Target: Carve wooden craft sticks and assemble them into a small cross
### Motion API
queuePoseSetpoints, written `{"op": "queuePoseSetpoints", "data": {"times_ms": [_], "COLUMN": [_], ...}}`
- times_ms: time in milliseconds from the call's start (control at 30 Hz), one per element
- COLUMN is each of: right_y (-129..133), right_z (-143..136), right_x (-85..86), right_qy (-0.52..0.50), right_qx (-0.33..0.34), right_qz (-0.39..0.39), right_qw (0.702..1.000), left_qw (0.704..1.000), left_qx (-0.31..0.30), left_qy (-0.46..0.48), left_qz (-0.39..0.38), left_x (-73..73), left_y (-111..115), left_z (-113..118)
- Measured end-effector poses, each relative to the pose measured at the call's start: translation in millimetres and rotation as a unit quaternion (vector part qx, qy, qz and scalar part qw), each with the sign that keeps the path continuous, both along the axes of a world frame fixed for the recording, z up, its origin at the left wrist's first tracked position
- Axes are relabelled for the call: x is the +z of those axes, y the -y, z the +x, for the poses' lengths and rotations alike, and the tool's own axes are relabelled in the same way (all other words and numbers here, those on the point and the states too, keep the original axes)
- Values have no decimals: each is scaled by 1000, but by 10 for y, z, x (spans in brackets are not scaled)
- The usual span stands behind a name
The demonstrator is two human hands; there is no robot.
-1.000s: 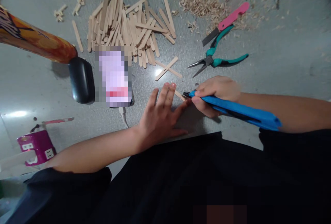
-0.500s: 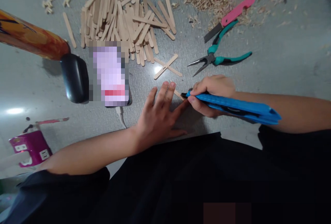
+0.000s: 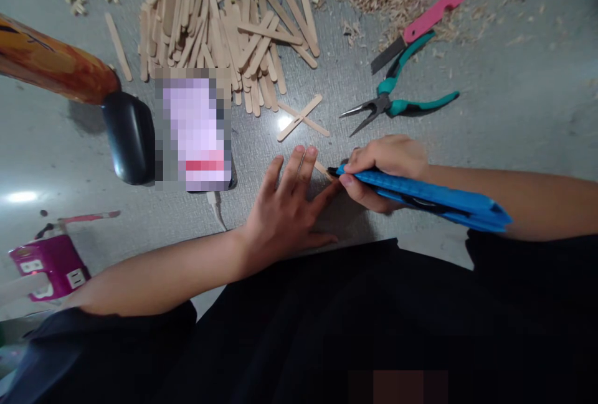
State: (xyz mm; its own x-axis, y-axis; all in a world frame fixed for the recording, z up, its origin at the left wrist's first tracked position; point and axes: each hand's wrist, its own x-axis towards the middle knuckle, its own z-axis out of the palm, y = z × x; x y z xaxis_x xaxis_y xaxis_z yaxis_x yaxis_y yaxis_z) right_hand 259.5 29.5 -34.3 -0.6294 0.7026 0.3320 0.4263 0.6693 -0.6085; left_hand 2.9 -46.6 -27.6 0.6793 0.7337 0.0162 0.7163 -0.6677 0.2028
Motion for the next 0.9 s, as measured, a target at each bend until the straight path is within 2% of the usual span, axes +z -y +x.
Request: {"op": "queuePoseSetpoints", "data": {"times_ms": [200, 367, 500, 667, 900], "right_y": [-8, -38, -63, -47, -29], "right_z": [-49, -119, -174, -160, -67], "right_x": [27, 125, 155, 105, -33], "right_qy": [-48, 21, 62, 27, -56], "right_qx": [43, 44, 42, 56, 13], "right_qz": [6, -11, 3, 44, 60], "right_qw": [998, 999, 997, 997, 997], "left_qw": [1000, 1000, 1000, 1000, 1000], "left_qx": [0, -1, -4, -5, -9], "left_qy": [6, 3, 3, -15, -28], "left_qz": [-21, -24, -9, -17, -1], "left_x": [40, 49, 54, 91, 78], "left_y": [-24, -29, -22, -34, -37], "left_z": [8, 10, 10, 17, 1]}}
